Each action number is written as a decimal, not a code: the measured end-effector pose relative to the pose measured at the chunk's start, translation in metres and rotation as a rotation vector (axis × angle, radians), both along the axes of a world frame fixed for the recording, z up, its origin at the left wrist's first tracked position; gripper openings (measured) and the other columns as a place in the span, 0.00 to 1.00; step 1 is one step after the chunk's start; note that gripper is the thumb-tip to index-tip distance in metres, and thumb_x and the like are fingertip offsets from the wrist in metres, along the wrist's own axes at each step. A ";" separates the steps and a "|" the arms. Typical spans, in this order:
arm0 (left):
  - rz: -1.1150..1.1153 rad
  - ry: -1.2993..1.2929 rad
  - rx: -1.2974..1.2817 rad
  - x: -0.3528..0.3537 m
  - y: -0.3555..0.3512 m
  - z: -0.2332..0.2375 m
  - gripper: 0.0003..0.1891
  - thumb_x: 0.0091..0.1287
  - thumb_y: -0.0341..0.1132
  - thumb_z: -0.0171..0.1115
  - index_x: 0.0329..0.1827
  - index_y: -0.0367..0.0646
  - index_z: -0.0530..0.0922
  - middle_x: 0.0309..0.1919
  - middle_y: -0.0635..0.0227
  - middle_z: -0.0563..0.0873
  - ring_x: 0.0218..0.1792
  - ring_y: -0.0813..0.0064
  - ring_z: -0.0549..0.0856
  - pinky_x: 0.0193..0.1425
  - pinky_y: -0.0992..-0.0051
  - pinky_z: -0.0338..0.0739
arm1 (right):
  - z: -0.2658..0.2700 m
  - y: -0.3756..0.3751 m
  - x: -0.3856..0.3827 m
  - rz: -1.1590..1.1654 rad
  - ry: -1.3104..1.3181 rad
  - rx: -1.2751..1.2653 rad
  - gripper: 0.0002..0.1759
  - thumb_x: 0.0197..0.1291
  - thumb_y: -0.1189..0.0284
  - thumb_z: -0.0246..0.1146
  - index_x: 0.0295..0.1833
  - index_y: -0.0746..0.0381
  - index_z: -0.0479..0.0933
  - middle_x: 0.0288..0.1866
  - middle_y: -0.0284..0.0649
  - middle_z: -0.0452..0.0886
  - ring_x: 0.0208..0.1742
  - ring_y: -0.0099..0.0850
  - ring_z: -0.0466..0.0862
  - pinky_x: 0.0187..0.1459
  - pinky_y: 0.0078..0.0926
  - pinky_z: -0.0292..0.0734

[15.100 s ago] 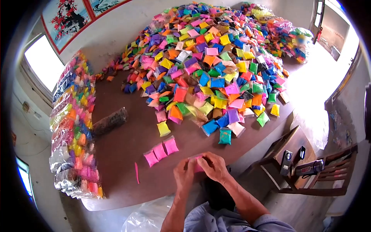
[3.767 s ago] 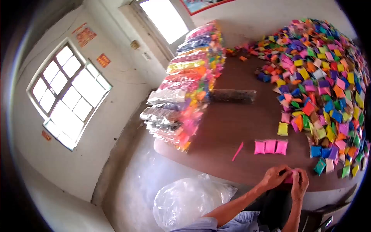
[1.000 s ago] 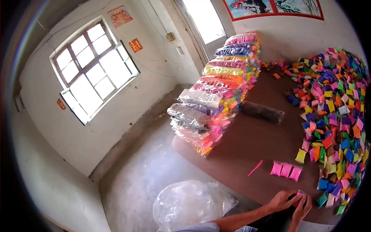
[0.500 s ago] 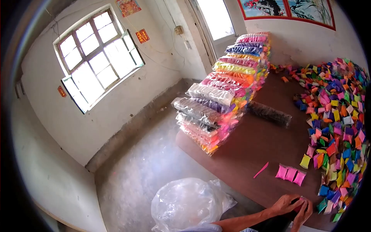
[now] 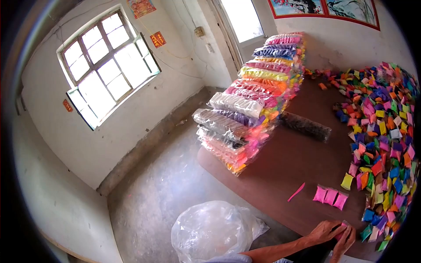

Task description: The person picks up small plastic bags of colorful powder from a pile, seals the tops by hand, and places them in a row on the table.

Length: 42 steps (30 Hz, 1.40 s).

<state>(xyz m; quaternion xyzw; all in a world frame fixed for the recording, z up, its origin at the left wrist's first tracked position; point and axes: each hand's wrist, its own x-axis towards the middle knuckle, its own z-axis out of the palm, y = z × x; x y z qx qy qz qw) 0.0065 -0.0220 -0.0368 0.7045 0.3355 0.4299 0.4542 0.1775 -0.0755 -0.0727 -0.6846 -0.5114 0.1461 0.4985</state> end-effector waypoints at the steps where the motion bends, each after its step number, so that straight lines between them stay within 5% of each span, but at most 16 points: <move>1: -0.028 0.040 -0.039 -0.003 0.000 0.012 0.16 0.80 0.42 0.60 0.48 0.34 0.80 0.36 0.46 0.85 0.39 0.44 0.86 0.42 0.54 0.80 | 0.007 -0.001 -0.002 0.010 0.055 0.003 0.21 0.83 0.59 0.56 0.51 0.69 0.80 0.44 0.53 0.84 0.43 0.43 0.82 0.48 0.41 0.78; 8: 0.032 0.080 0.070 0.005 -0.001 -0.013 0.17 0.80 0.44 0.60 0.45 0.34 0.80 0.34 0.45 0.85 0.37 0.42 0.85 0.40 0.54 0.79 | 0.004 0.002 -0.003 0.036 0.071 0.044 0.21 0.83 0.59 0.56 0.49 0.69 0.78 0.42 0.53 0.83 0.41 0.41 0.80 0.46 0.41 0.78; 20: -0.024 0.109 0.080 -0.004 -0.007 0.022 0.19 0.80 0.46 0.59 0.41 0.36 0.80 0.32 0.46 0.84 0.36 0.41 0.85 0.39 0.52 0.77 | -0.014 0.002 0.008 -0.110 0.088 0.059 0.24 0.83 0.57 0.57 0.56 0.72 0.80 0.50 0.57 0.85 0.47 0.46 0.84 0.52 0.42 0.79; 27: 0.024 0.126 0.052 0.000 -0.004 0.000 0.17 0.81 0.43 0.59 0.40 0.36 0.80 0.33 0.46 0.85 0.38 0.41 0.85 0.39 0.51 0.77 | -0.009 0.003 0.002 0.032 0.157 0.052 0.23 0.83 0.58 0.56 0.55 0.71 0.80 0.48 0.54 0.85 0.47 0.41 0.83 0.51 0.41 0.80; 42: 0.015 0.084 0.024 0.001 0.000 -0.004 0.18 0.80 0.45 0.61 0.50 0.35 0.82 0.35 0.46 0.87 0.38 0.42 0.87 0.40 0.54 0.79 | 0.021 0.000 -0.011 0.102 0.190 0.087 0.18 0.82 0.62 0.57 0.54 0.68 0.80 0.47 0.48 0.85 0.48 0.37 0.82 0.55 0.37 0.79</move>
